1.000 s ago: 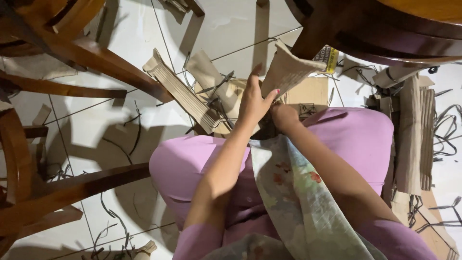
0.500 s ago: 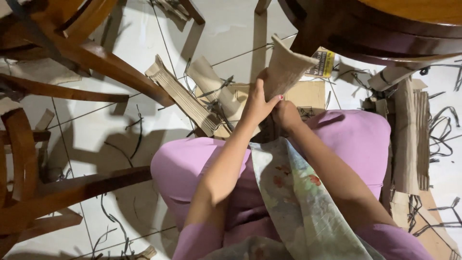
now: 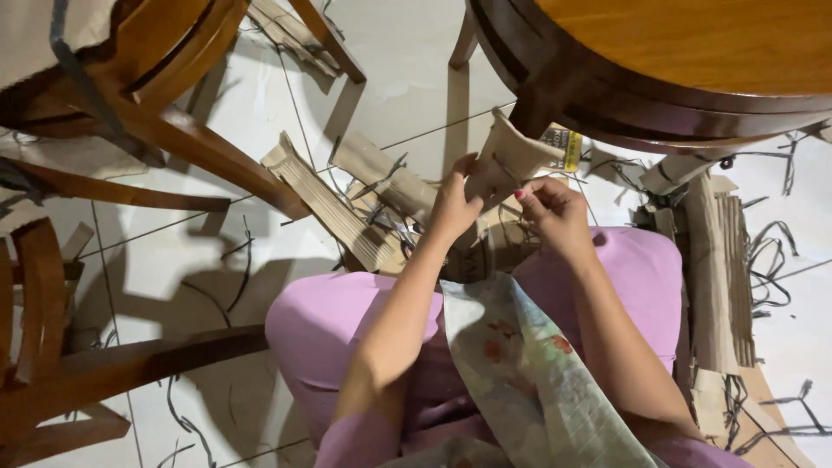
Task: Wrapping wooden furniture legs with protective cardboard strips and securing them with plastic ties.
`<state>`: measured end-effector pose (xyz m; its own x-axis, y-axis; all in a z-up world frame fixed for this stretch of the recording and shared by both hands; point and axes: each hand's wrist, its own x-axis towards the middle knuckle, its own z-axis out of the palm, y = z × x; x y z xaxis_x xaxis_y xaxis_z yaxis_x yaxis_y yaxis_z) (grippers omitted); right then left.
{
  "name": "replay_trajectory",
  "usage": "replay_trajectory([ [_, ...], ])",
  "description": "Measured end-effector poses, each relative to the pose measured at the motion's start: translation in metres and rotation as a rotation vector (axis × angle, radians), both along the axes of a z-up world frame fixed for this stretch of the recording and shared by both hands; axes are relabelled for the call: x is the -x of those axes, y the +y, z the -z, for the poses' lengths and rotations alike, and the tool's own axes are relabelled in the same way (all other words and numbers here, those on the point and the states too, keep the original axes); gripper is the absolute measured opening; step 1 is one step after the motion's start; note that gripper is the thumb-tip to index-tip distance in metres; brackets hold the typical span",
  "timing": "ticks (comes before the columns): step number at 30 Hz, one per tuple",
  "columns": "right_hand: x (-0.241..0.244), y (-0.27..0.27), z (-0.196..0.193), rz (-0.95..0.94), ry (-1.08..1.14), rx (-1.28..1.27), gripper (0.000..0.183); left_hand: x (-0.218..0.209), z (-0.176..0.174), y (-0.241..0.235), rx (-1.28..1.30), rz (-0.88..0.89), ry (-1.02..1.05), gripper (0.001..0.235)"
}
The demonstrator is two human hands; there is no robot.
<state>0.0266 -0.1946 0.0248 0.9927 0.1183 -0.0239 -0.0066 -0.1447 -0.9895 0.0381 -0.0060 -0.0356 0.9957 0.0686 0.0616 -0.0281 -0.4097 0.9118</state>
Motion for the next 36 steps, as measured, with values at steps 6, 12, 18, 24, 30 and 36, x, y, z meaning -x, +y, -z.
replay_trajectory([
  [6, -0.008, -0.003, -0.012, -0.036, -0.047, -0.047, 0.006, 0.015, 0.047, 0.013, -0.12, 0.054, 0.36, 0.065],
  [12, -0.001, 0.002, -0.024, -0.023, -0.027, -0.11, 0.005, 0.026, 0.001, -0.007, -0.389, 0.109, 0.516, 0.081],
  [18, 0.005, 0.002, -0.036, -0.047, -0.019, -0.124, 0.005, 0.011, 0.041, 0.001, -0.735, 0.299, 0.736, 0.067],
  [24, 0.013, 0.011, -0.059, -0.095, -0.024, -0.12, 0.005, 0.042, 0.004, 0.028, -0.434, 0.422, 0.76, 0.054],
  [30, 0.012, 0.006, -0.041, -0.188, -0.089, -0.067, 0.004, 0.043, -0.103, 0.038, 0.492, 0.199, -0.022, 0.037],
  [36, 0.014, 0.012, -0.025, -0.254, -0.032, -0.149, 0.008, 0.036, -0.11, 0.018, 0.508, -0.007, -0.311, 0.015],
])
